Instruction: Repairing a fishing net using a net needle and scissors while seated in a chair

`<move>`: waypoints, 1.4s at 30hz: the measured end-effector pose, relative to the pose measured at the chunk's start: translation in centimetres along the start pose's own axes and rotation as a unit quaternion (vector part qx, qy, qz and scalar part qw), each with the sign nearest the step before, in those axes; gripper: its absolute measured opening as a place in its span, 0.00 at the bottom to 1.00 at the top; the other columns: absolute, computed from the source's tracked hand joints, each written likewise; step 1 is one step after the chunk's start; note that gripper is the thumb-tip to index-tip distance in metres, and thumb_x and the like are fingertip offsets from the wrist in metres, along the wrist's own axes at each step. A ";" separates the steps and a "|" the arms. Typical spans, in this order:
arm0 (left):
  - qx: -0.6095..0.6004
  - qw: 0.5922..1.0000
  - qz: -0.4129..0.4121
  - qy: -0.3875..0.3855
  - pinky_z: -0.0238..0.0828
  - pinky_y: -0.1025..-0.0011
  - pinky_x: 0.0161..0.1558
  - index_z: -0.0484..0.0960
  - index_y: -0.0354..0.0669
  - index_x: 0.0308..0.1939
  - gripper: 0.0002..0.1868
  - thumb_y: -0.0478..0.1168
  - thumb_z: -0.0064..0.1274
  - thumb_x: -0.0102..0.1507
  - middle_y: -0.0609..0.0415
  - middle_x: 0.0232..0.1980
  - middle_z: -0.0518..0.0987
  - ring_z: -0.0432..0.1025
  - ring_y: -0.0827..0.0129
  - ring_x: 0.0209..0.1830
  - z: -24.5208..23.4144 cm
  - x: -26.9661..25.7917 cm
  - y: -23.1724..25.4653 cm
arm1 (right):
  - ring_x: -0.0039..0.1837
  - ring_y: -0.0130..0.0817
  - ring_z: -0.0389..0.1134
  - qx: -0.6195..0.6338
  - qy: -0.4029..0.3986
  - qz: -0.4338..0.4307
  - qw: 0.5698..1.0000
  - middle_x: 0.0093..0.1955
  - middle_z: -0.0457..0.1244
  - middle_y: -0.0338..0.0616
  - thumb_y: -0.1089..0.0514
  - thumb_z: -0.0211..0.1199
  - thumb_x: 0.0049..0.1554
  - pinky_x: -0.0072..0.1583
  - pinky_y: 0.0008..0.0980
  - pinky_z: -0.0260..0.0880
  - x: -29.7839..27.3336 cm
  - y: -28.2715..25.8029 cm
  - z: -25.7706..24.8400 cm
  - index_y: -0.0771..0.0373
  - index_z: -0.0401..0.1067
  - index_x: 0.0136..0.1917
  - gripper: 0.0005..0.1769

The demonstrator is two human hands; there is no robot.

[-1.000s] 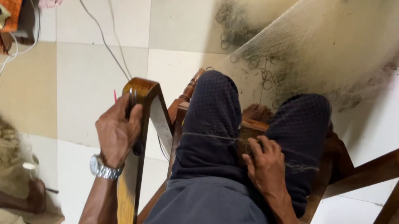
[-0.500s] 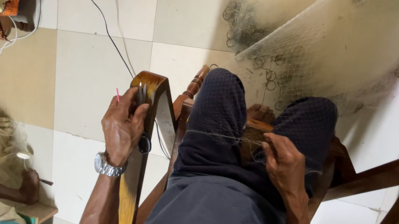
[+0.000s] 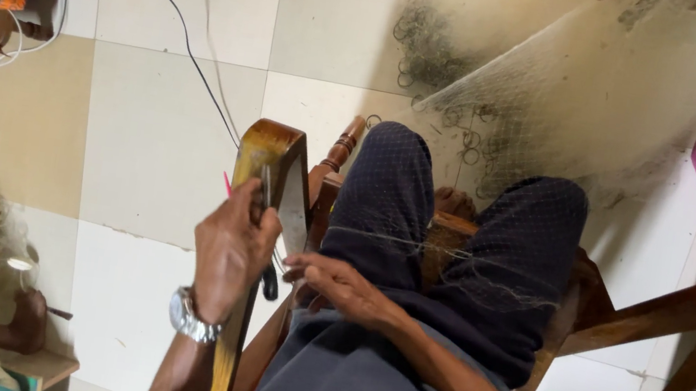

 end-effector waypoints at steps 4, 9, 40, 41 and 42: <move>-0.037 0.999 -0.019 -0.016 0.71 0.65 0.23 0.77 0.35 0.46 0.15 0.33 0.49 0.55 0.43 0.22 0.76 0.73 0.54 0.21 1.0 -1.6 3.3 | 0.44 0.37 0.69 0.105 0.011 -0.017 0.994 0.45 0.64 0.54 0.56 0.47 0.59 0.42 0.32 0.72 -2.5 -0.1 0.6 0.68 0.65 0.56 0.17; -0.125 0.986 0.049 -0.098 0.60 0.77 0.13 0.71 0.36 0.45 0.11 0.30 0.36 0.60 0.58 0.22 0.70 0.60 0.76 0.13 4.6 -0.1 8.4 | 0.40 0.25 0.61 -0.277 0.290 -0.098 0.910 0.39 0.62 0.36 0.61 0.58 0.48 0.45 0.25 0.62 -7.6 -3.1 -3.3 0.57 0.68 0.52 0.16; 0.030 0.980 -0.050 -0.189 0.72 0.55 0.32 0.73 0.47 0.25 0.10 0.48 0.50 0.54 0.49 0.28 0.73 0.74 0.48 0.29 21.4 1.5 3.1 | 0.25 0.36 0.65 0.070 0.246 -0.061 0.965 0.33 0.64 0.60 0.56 0.65 0.41 0.25 0.31 0.68 -14.2 1.1 -11.7 0.66 0.59 0.57 0.32; -0.004 0.985 -0.032 -0.167 0.72 0.58 0.32 0.75 0.48 0.26 0.07 0.46 0.50 0.54 0.50 0.27 0.74 0.74 0.50 0.30 21.2 1.1 3.1 | 0.24 0.35 0.65 0.051 0.242 -0.060 0.967 0.32 0.64 0.59 0.55 0.65 0.42 0.25 0.31 0.68 -14.1 0.8 -11.6 0.67 0.59 0.57 0.32; -0.038 0.989 -0.014 -0.146 0.72 0.60 0.31 0.76 0.49 0.28 0.04 0.43 0.50 0.54 0.51 0.27 0.74 0.74 0.52 0.31 20.8 0.7 2.9 | 0.24 0.34 0.65 0.032 0.238 -0.060 0.969 0.32 0.64 0.59 0.53 0.66 0.43 0.25 0.30 0.67 -14.0 0.6 -11.5 0.67 0.60 0.57 0.32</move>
Point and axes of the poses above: each hand's wrist, its own x-axis towards the middle knuckle, its own z-axis out of the palm, y = z × x, the point moved 6 cm from there along x, towards the middle knuckle
